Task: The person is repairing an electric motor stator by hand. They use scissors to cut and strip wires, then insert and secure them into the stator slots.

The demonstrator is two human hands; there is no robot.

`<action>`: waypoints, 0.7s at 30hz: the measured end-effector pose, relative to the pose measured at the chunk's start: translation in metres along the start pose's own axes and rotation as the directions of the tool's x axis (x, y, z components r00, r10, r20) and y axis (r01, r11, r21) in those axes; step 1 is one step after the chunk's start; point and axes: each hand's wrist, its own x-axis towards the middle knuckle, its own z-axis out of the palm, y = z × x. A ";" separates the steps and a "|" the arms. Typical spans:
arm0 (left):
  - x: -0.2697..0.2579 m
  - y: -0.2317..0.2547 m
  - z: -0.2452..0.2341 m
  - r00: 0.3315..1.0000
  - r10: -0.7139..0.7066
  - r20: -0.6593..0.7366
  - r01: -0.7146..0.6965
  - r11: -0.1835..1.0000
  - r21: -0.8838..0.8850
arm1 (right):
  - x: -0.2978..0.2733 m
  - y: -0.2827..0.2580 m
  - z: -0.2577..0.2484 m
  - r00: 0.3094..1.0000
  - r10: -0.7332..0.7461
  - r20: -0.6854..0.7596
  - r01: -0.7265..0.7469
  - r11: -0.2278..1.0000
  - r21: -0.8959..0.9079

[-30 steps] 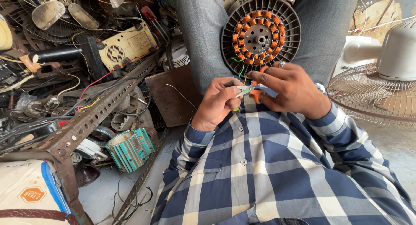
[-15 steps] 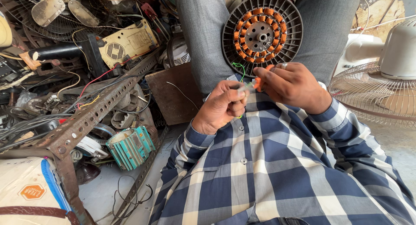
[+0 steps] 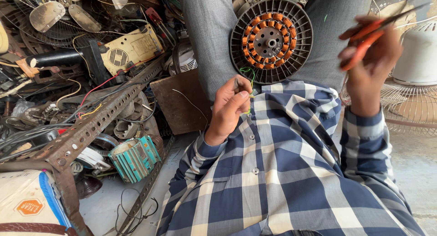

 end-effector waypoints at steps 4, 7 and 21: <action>-0.004 0.005 0.015 0.964 0.259 -0.058 -0.205 0.867 0.454 | -0.002 -0.030 0.015 0.841 -0.037 0.540 0.178 0.961 -0.210; -0.007 0.007 0.024 0.924 0.371 -0.096 -0.225 0.727 0.649 | -0.011 -0.047 0.038 0.759 0.039 0.650 0.181 0.946 -0.269; -0.007 -0.005 0.017 0.912 0.402 -0.086 -0.270 0.742 0.613 | -0.016 -0.035 0.057 0.731 -0.169 0.662 0.451 0.847 -0.281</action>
